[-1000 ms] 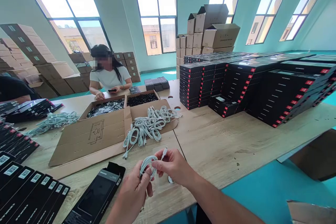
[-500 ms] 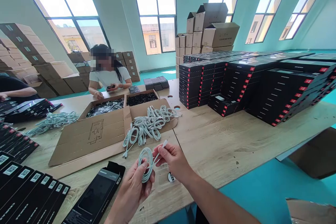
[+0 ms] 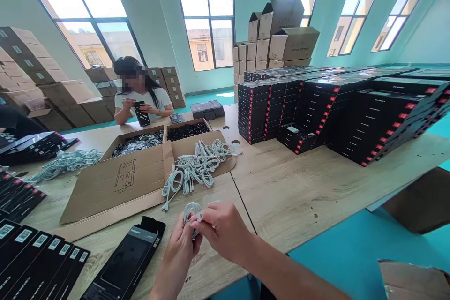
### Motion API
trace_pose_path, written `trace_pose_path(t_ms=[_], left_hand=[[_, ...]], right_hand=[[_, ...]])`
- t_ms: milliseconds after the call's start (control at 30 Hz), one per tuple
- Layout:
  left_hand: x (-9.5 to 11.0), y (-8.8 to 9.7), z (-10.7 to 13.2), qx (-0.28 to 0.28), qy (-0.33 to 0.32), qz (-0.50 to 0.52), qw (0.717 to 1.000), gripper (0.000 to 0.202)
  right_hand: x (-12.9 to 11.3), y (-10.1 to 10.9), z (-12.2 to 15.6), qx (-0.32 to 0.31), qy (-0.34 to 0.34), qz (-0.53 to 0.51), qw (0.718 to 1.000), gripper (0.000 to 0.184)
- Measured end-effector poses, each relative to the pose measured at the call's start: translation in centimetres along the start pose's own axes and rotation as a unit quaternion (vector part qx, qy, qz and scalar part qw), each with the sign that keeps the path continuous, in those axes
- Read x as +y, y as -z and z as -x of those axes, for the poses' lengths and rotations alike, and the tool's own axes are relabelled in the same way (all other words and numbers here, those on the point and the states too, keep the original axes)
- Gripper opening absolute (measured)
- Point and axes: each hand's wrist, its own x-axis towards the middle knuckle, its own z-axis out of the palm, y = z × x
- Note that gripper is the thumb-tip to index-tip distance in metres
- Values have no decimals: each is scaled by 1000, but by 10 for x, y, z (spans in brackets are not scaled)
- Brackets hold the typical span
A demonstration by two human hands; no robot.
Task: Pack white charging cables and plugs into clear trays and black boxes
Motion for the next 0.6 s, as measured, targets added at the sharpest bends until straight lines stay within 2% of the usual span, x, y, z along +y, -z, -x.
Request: trace_pose_path(t_ms=[67, 100, 167, 233, 300, 367, 433, 500, 600], left_hand=[[-5, -1, 1, 0, -9, -14, 1000, 49], [-6, -2, 2, 4, -9, -17, 1000, 51], [-7, -4, 4, 12, -5, -14, 1000, 54], [-5, -5, 8, 18, 9, 2, 1000, 55], [-2, -6, 11, 9, 21, 28, 999, 52], [-1, -7, 12, -13, 26, 55, 998, 46], [-2, -8, 10, -27, 27, 76, 996, 42], [-5, -9, 8, -23, 31, 82, 996, 40], [-7, -9, 6, -25, 31, 88, 995, 37]], right_hand=[[-2, -3, -2, -26, 31, 23, 999, 39], [-2, -5, -3, -33, 21, 6, 999, 39], [1, -7, -7, -32, -58, -88, 994, 39], [5, -7, -12, -36, -164, -232, 958, 37], [9, -7, -16, -41, -237, -360, 901, 39], [13, -7, -20, -23, -278, -438, 855, 44], [15, -8, -21, 8, -299, -464, 834, 49], [14, -11, -19, 25, -295, -446, 845, 46], [8, -15, -17, 29, -252, -353, 901, 33]])
